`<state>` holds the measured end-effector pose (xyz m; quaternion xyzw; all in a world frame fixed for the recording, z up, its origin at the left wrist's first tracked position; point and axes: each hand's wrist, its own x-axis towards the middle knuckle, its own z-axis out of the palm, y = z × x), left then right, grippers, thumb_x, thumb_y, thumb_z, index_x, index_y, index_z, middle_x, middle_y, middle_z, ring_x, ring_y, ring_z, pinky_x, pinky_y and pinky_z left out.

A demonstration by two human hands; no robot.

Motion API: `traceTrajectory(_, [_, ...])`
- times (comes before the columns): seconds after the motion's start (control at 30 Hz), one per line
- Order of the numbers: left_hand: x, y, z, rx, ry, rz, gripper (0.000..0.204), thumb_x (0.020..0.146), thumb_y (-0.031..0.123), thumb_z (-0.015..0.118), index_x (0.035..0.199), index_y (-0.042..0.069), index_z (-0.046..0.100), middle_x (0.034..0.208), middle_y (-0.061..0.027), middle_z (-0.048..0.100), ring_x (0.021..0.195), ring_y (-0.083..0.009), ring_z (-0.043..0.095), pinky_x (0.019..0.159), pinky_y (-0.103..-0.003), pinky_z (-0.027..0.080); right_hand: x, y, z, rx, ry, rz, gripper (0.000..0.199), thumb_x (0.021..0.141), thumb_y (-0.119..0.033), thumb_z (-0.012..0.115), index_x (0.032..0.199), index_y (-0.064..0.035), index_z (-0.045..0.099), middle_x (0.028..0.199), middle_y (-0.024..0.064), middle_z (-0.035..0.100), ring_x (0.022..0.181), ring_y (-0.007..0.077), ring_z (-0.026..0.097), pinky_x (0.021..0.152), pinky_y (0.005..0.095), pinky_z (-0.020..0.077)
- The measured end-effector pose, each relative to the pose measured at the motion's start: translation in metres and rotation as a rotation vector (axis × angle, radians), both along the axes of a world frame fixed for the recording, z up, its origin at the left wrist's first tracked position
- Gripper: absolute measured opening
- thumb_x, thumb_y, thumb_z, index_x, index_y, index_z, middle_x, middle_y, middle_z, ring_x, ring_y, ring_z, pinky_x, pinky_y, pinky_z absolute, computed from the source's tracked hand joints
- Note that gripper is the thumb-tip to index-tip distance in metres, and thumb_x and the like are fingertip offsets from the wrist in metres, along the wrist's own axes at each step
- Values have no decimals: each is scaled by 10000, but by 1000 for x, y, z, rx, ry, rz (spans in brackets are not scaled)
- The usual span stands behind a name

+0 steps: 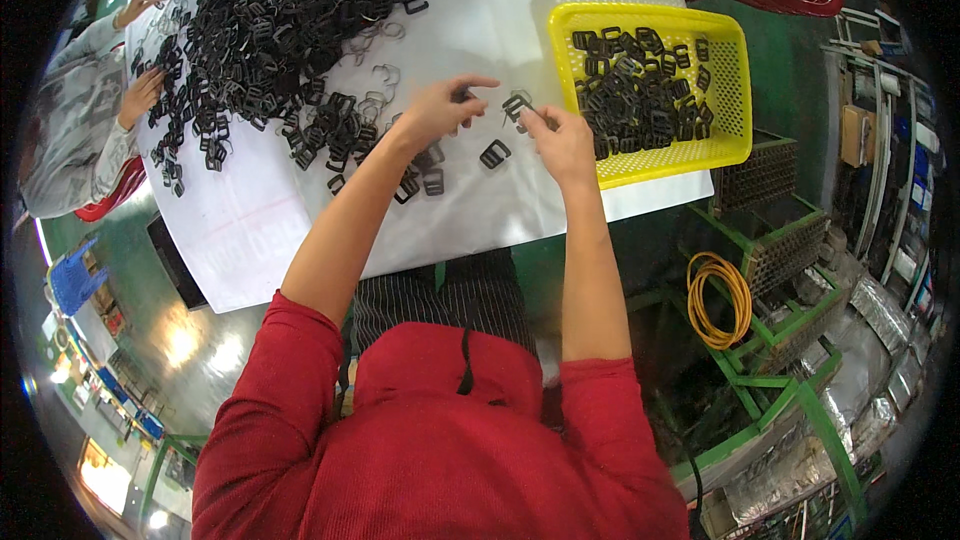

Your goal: The person assembles small black plastic buckles with metal hooks by hand at a white table. They pick up buckles and hooks, attach them together, and place the finished assemblies into a yellow basket. Another person works alongside at the same table.

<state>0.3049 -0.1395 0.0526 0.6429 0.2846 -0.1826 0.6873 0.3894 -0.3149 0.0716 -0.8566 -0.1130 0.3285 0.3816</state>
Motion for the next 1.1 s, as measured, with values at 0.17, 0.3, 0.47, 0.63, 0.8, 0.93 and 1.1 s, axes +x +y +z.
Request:
traceTrajectory(0.17, [5,-8,11,8,-129,-194,404,816,160,607,1216,211,571,702,52,502,593,-49,405,515,-203,355,3,3,20,-42,-80,95,275,796,-306,621,847,-38,653,703,154,622,693,330,597,641,393,442])
traceTrajectory(0.3, [7,-3,6,72,-187,-238,289,820,182,612,1107,144,624,686,49,486,591,-56,397,526,-207,352,3,5,29,-15,-155,129,260,809,-298,612,866,-47,650,769,145,628,744,330,593,662,396,444])
traceTrajectory(0.47, [6,0,0,89,-182,-253,214,837,250,602,966,87,653,696,25,541,607,-68,449,532,-219,381,6,5,28,2,-296,149,267,813,-306,608,873,-49,652,844,147,621,783,334,591,680,411,451])
traceTrajectory(0.63, [21,-7,4,207,57,-29,353,841,346,586,1045,60,616,796,-23,608,650,-88,521,556,-233,434,28,-16,24,-175,-551,-3,281,827,-325,585,871,-56,651,850,151,620,800,351,592,694,425,453])
traceTrajectory(0.8, [87,-61,39,232,-297,-28,632,827,471,561,1255,16,468,1069,-162,592,953,-250,560,824,-322,442,80,-51,19,-381,-614,-91,343,840,-381,561,931,-61,646,951,170,608,910,347,573,779,422,447])
traceTrajectory(0.93, [84,-32,72,272,-368,-21,567,837,414,574,1245,29,490,1146,-176,583,1039,-271,576,879,-336,450,69,-42,28,-403,-923,-122,398,814,-326,616,1082,-38,552,1009,167,557,1028,322,518,845,403,428])
traceTrajectory(1.1, [-20,49,6,646,-230,48,349,829,245,601,1106,32,589,1043,-142,628,940,-244,619,802,-342,487,-44,0,-5,-170,-600,339,308,747,-213,685,1005,-122,542,951,100,539,868,303,563,687,399,493])
